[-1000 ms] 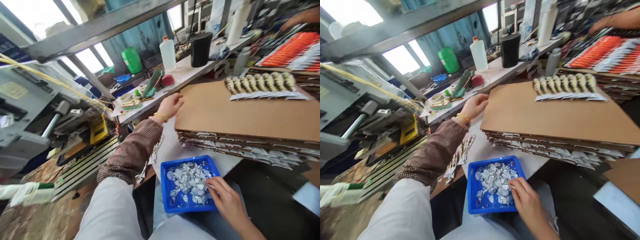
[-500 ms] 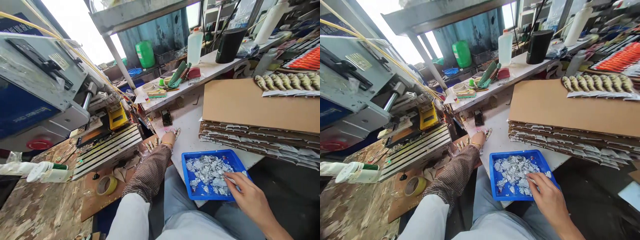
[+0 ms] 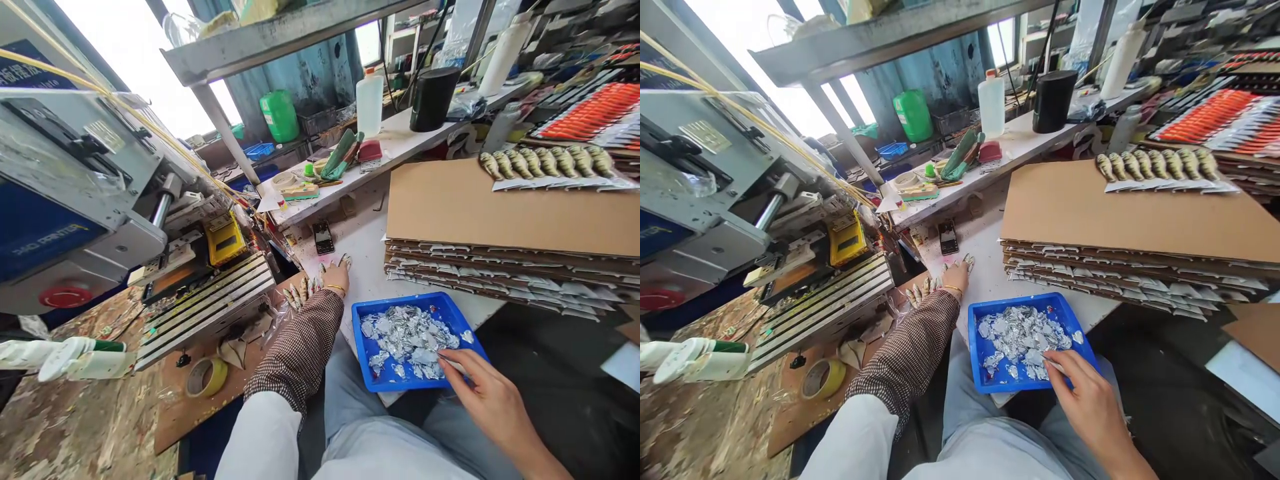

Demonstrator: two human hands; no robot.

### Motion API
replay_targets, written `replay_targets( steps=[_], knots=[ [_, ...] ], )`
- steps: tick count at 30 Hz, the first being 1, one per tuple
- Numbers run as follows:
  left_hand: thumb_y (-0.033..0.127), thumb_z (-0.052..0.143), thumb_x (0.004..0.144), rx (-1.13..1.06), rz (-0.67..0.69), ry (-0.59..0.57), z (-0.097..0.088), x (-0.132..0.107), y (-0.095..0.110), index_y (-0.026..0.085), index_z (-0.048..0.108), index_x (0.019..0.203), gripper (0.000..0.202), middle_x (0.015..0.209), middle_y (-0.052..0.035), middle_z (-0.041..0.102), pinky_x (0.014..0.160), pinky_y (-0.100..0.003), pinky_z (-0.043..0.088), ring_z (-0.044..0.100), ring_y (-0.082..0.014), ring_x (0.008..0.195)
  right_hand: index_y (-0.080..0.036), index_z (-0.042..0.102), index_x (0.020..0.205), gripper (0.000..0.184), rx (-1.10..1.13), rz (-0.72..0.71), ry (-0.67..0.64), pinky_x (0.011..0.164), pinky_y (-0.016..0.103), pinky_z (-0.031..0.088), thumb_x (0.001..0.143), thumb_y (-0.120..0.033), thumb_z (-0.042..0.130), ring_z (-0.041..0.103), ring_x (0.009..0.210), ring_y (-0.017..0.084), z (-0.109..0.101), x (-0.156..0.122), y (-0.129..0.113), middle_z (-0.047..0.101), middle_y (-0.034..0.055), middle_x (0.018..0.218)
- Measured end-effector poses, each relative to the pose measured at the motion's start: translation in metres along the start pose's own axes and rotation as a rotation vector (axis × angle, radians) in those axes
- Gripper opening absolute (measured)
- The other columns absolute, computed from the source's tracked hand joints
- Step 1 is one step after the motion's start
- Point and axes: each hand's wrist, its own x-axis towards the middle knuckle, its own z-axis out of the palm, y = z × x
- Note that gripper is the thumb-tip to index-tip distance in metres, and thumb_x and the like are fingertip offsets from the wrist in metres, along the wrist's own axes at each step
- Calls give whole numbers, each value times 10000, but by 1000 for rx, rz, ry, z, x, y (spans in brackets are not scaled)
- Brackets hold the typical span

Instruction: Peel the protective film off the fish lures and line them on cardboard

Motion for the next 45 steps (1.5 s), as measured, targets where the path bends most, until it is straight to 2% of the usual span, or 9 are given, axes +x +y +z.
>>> replay_targets(
  steps=[8, 18, 22, 26, 30, 33, 37, 40, 45],
  knots=[
    [378, 628, 961, -116, -54, -28, 1, -6, -5, 172, 591, 1313, 409, 1311, -114, 614, 948, -479, 552, 631, -258, 1133, -251, 730, 963, 317, 40, 14, 41, 686, 261, 607, 1023, -485, 526, 757, 783, 199, -12, -6, 2, 758, 36, 932],
    [375, 664, 933, -401, -94, -124, 1, -4, 4, 148, 658, 1148, 312, 1195, -101, 673, 951, -459, 532, 647, -235, 1077, -257, 717, 1042, 331, 30, 88, 36, 658, 243, 609, 999, -537, 547, 766, 824, 203, -17, -11, 2, 775, 30, 1003],
    [332, 759, 839, -664, -88, -81, -15, -16, -2, 144, 667, 956, 240, 995, -93, 718, 864, -362, 514, 656, -220, 951, -268, 698, 1088, 400, -1, 173, 20, 484, 240, 552, 977, -608, 519, 766, 752, 215, -25, -10, 3, 791, 31, 958],
    [482, 712, 857, -1022, -24, -116, -45, -40, -13, 174, 646, 903, 319, 817, -34, 673, 704, -282, 505, 609, -153, 753, -266, 685, 994, 431, -4, 203, 42, 520, 259, 559, 993, -624, 444, 741, 646, 208, -28, -6, 0, 780, 18, 819],
    [620, 729, 783, -1342, 47, -252, -58, -84, -14, 170, 627, 834, 464, 686, -8, 576, 580, -253, 460, 507, -103, 584, -266, 673, 972, 401, 21, 165, 38, 583, 257, 571, 998, -597, 449, 746, 686, 207, -23, 2, -6, 779, 17, 818],
    [655, 800, 677, -1496, 79, -416, -44, -126, 2, 157, 625, 796, 542, 658, 0, 541, 544, -254, 439, 494, -94, 548, -269, 670, 999, 364, 51, 124, 32, 602, 252, 570, 1009, -563, 455, 743, 696, 198, -20, 9, -16, 774, 9, 822],
    [511, 927, 594, -1848, 30, -779, -19, -171, 33, 125, 651, 845, 537, 711, -1, 570, 541, -227, 425, 541, -87, 573, -265, 678, 974, 323, 92, 55, 25, 615, 243, 560, 1018, -516, 479, 705, 647, 177, -20, 19, -33, 747, 5, 805],
    [455, 935, 616, -1963, 25, -901, -12, -189, 50, 115, 658, 875, 508, 692, 10, 552, 514, -210, 399, 530, -84, 568, -256, 685, 962, 299, 109, 24, 20, 670, 245, 561, 1021, -478, 493, 696, 669, 175, -22, 25, -42, 742, 14, 829],
    [445, 894, 694, -1985, 77, -988, -20, -202, 58, 117, 670, 915, 455, 653, 33, 497, 484, -196, 354, 458, -63, 529, -244, 684, 928, 316, 121, 60, 17, 660, 257, 541, 1018, -482, 497, 687, 678, 179, -22, 27, -50, 748, 22, 843]
  ],
)
